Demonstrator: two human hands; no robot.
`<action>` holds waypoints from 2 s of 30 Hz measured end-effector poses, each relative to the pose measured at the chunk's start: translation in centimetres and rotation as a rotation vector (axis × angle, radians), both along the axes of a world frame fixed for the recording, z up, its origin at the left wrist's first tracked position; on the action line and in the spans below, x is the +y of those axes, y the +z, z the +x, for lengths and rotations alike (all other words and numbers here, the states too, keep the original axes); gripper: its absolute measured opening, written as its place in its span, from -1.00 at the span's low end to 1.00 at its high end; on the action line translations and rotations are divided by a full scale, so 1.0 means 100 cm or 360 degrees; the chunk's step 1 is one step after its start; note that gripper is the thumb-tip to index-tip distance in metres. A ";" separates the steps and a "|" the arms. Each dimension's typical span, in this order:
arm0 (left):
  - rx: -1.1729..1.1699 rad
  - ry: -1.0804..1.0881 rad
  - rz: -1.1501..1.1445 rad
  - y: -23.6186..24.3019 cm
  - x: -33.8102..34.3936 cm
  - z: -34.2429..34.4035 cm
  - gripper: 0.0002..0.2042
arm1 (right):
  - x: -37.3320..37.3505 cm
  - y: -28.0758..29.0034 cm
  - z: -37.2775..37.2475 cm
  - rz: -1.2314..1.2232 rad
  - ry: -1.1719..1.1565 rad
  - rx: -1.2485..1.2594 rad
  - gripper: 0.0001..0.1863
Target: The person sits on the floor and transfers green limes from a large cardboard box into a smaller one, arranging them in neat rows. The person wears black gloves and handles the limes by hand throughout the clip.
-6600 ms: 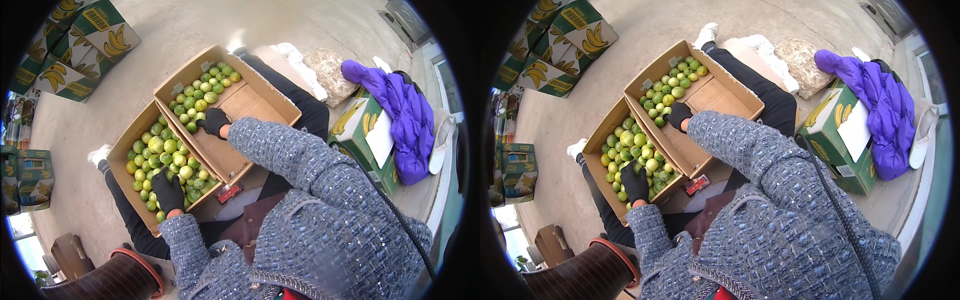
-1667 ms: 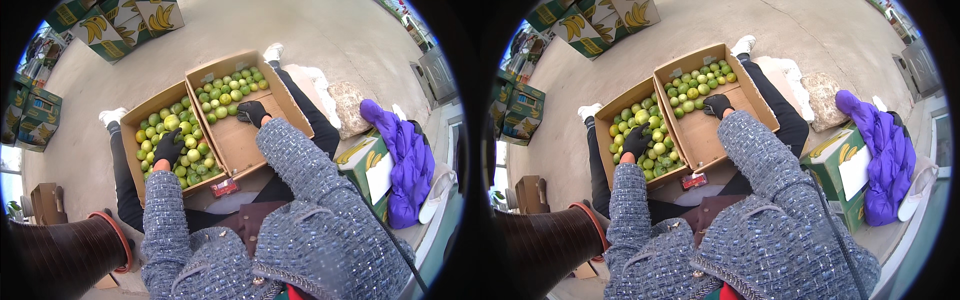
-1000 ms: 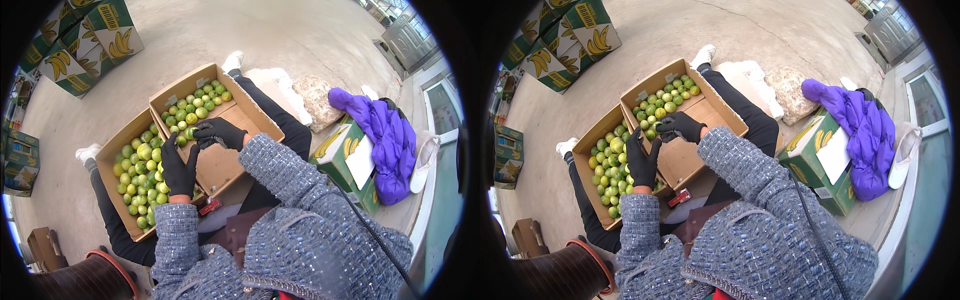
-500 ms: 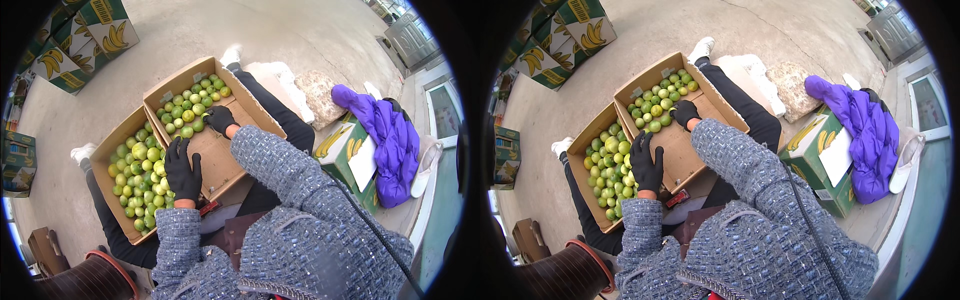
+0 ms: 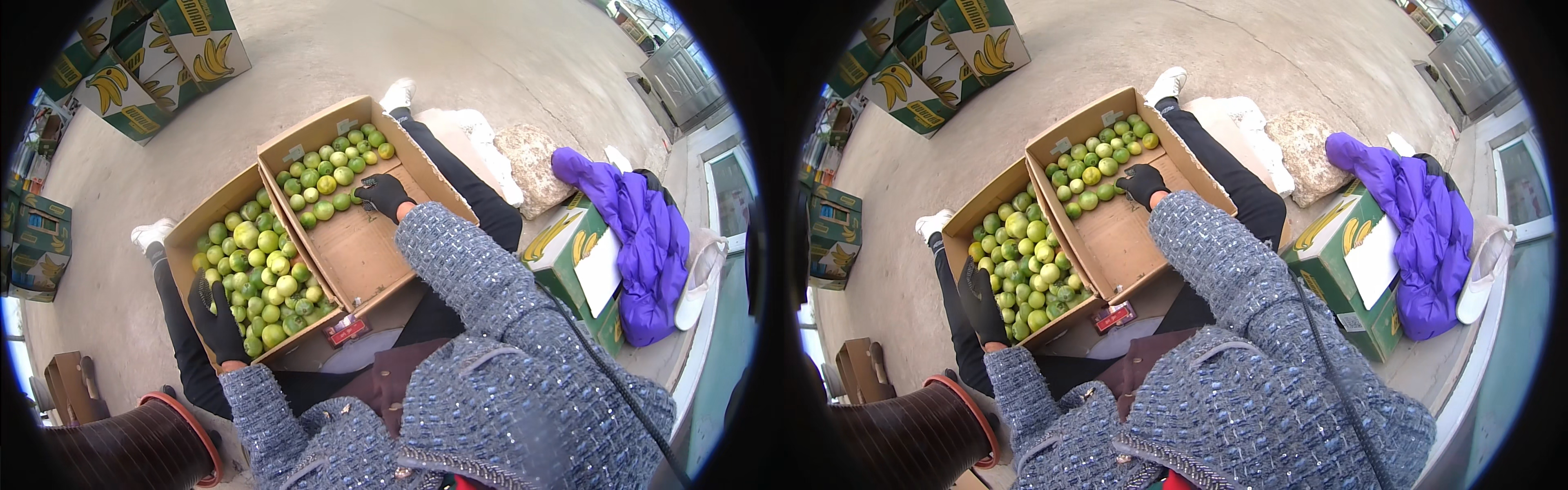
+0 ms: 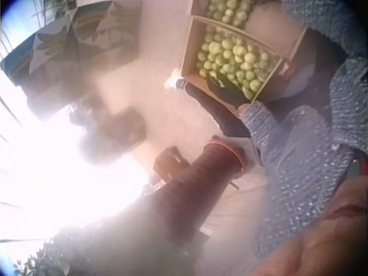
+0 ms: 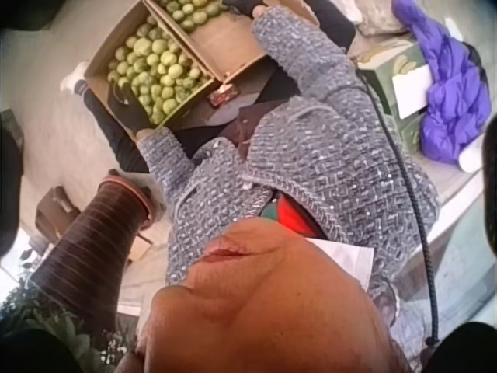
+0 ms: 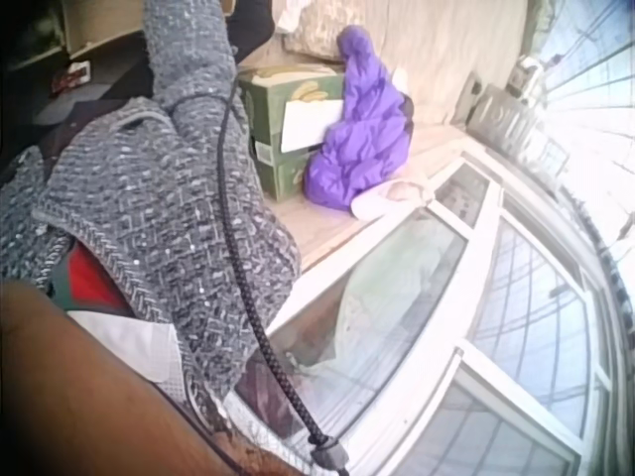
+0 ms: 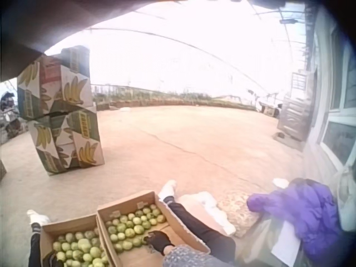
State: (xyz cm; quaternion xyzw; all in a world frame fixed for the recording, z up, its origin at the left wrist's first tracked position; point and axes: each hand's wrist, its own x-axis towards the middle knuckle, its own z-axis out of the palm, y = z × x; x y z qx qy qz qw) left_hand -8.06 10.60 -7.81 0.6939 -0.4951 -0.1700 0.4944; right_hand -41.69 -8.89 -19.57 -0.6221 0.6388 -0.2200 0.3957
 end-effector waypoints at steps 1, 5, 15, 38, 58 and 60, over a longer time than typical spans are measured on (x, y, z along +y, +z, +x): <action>0.0112 0.0008 0.0043 -0.004 0.006 0.007 -0.66 | 0.002 -0.003 0.001 -0.0030 -0.0010 0.0077 -0.43; 0.0283 0.0026 0.0140 -0.026 0.022 0.015 -0.65 | 0.014 -0.003 0.018 -0.0178 -0.0123 0.0196 -0.42; 0.0223 -0.0082 0.0241 -0.041 0.016 -0.003 -0.65 | 0.018 0.008 0.023 -0.0173 -0.0272 -0.0043 -0.61; -0.0354 -0.0647 0.0683 -0.011 -0.018 -0.008 -0.56 | 0.018 0.016 0.021 -0.0184 -0.0088 0.0068 -0.47; -0.0838 -0.0439 0.1231 -0.042 -0.057 -0.063 -0.51 | 0.009 0.003 0.009 -0.0121 -0.0029 0.0125 -0.50; -0.0691 -0.0473 0.1209 -0.044 -0.053 -0.057 -0.50 | 0.009 0.005 0.015 -0.0179 -0.0020 0.0163 -0.54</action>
